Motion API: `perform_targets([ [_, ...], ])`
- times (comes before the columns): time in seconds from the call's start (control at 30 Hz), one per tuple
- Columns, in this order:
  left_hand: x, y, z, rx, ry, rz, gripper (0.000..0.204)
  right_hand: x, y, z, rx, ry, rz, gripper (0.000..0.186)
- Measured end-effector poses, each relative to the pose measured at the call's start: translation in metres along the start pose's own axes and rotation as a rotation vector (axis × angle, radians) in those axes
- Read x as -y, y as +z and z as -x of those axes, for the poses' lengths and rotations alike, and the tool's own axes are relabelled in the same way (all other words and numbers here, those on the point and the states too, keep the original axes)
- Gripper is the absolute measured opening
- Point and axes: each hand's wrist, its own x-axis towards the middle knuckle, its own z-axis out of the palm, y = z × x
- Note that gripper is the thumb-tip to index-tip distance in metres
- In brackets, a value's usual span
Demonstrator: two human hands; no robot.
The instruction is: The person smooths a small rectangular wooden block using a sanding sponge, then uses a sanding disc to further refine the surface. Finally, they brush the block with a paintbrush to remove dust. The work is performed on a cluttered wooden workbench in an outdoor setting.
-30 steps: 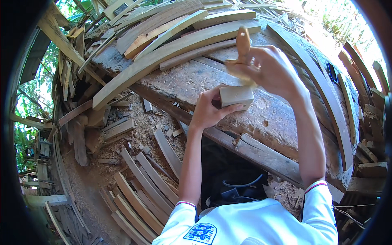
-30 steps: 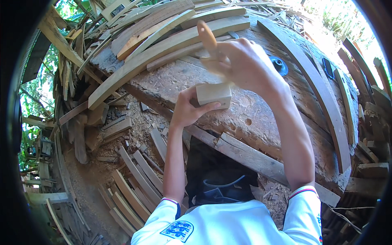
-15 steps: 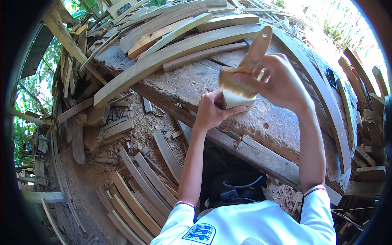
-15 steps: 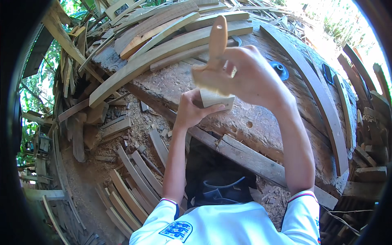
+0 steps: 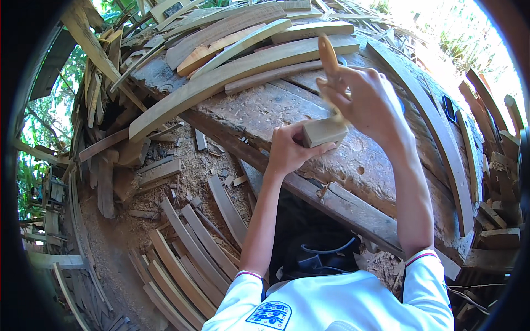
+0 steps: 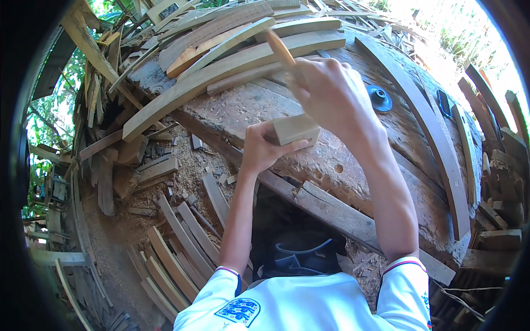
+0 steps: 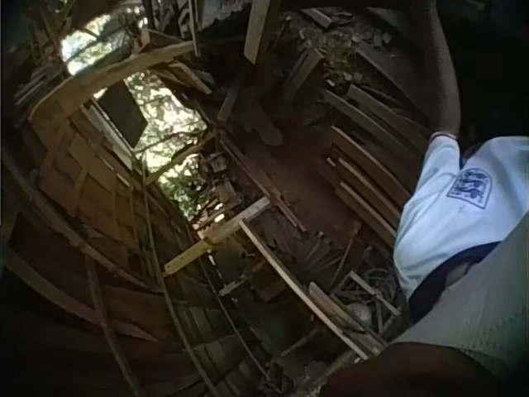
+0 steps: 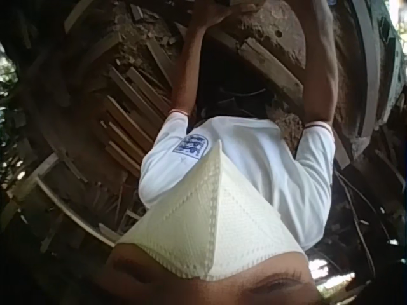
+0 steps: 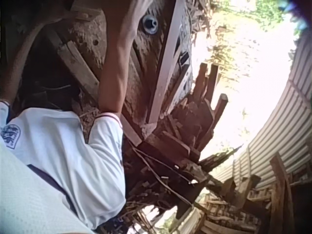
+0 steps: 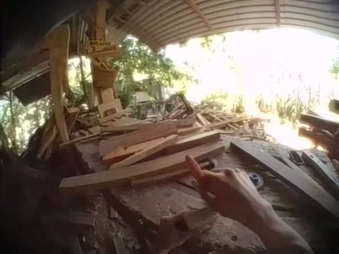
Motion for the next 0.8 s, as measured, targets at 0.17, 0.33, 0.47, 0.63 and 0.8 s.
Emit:
perform_targets([
  [0.17, 0.000, -0.006, 0.000, 0.045, -0.078, -0.091, 0.045, 0.011, 0.013, 0.011, 0.077, -0.125, -0.110, 0.016],
  [0.33, 0.005, -0.009, 0.004, 0.026, -0.045, -0.131, 0.044, 0.008, 0.004, -0.002, 0.224, 0.116, -0.476, 0.032],
  [0.47, 0.002, -0.001, 0.002, -0.003, -0.010, 0.001, 0.046, -0.022, -0.006, -0.003, 0.061, 0.235, -0.084, 0.029],
  [0.63, 0.007, -0.001, 0.001, 0.012, -0.032, 0.020, 0.050, -0.001, -0.007, 0.006, 0.040, 0.079, -0.071, 0.027],
  [0.8, 0.017, -0.006, 0.004, -0.073, 0.091, 0.009, 0.053, 0.017, -0.010, 0.004, 0.254, 0.011, -0.278, 0.030],
])
